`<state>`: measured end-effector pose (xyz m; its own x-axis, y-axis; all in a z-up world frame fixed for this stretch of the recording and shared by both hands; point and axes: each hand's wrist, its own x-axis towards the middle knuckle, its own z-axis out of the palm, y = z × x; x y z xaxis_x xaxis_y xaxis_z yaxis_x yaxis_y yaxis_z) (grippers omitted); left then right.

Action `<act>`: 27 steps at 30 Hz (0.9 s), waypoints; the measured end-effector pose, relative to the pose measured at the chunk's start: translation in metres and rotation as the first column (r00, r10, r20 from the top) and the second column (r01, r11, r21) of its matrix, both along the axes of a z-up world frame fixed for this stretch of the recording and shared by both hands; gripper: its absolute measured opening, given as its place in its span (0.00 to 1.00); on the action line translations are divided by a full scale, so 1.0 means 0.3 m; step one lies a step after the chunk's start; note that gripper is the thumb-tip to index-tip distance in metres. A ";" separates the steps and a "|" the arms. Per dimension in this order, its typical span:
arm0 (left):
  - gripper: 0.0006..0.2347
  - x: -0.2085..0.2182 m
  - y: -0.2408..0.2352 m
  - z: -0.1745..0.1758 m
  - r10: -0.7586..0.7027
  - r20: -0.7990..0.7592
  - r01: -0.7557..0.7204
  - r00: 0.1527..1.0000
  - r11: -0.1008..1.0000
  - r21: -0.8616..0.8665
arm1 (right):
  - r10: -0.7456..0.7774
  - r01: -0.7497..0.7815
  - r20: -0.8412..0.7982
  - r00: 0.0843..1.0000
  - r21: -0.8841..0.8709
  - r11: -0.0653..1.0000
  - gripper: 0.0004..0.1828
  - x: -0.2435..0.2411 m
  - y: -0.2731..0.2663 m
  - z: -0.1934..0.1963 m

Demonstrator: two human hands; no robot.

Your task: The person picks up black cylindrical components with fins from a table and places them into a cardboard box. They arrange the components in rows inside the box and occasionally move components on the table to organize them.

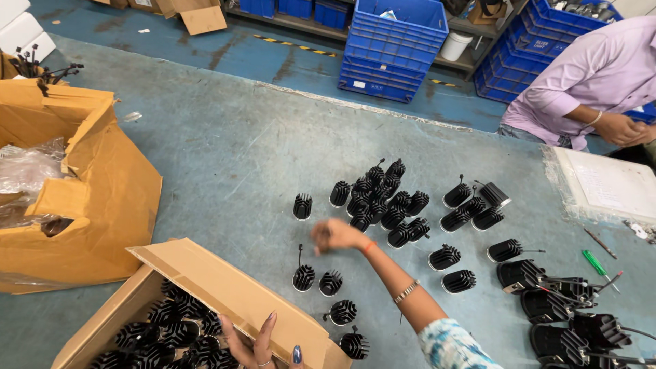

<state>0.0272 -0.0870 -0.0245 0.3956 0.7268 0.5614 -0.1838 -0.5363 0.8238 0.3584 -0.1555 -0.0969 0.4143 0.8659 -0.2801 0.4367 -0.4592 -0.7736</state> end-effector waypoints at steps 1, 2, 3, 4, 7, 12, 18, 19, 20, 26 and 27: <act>0.22 -0.006 0.006 0.007 -0.015 -0.012 0.015 1.000 1.000 0.003 | -0.205 0.195 0.101 0.974 0.096 0.976 0.35 0.031 0.026 -0.022; 0.22 -0.013 0.011 0.013 -0.021 -0.018 0.022 1.000 1.000 0.018 | -0.403 0.366 0.179 0.898 0.207 0.907 0.41 0.050 0.067 -0.046; 0.22 -0.017 0.019 0.017 -0.028 -0.025 0.028 0.999 0.999 0.033 | -0.413 0.341 0.132 0.901 0.374 0.862 0.49 0.063 0.109 -0.067; 0.22 -0.022 0.026 0.018 -0.035 -0.033 0.036 0.999 0.998 0.046 | -0.415 0.312 0.085 0.906 0.528 0.790 0.58 0.065 0.145 -0.084; 0.22 -0.043 0.031 0.012 -0.063 -0.059 0.067 0.996 0.995 0.079 | -0.406 0.416 -0.131 0.905 0.477 0.774 0.46 0.025 0.203 -0.112; 0.22 -0.007 0.029 0.006 -0.033 0.022 0.032 0.999 0.999 0.032 | -0.209 0.178 0.066 0.976 0.317 0.932 0.32 -0.056 0.136 -0.021; 0.21 0.024 0.013 -0.051 0.058 0.073 -0.060 0.996 0.998 0.031 | 0.245 -0.261 0.343 0.907 -0.001 0.965 0.32 0.001 0.040 0.104; 0.21 0.022 0.016 -0.076 0.061 0.068 -0.064 0.996 0.997 0.050 | 0.206 -0.203 0.516 0.832 -0.063 0.977 0.29 0.037 0.039 0.109; 0.20 0.027 0.019 -0.111 0.099 0.080 -0.103 0.992 0.993 0.050 | 0.046 -0.072 0.653 0.756 0.013 0.997 0.26 0.075 0.049 0.105; 0.20 0.035 0.136 -0.470 0.182 0.007 -0.181 0.983 0.976 0.120 | -0.003 0.293 0.936 0.351 -0.106 0.950 0.12 0.270 0.107 0.039; 0.27 0.030 0.216 -0.542 0.062 0.005 -0.061 0.998 0.997 -0.050 | 0.043 0.316 0.915 0.401 -0.182 0.931 0.08 0.268 0.108 0.032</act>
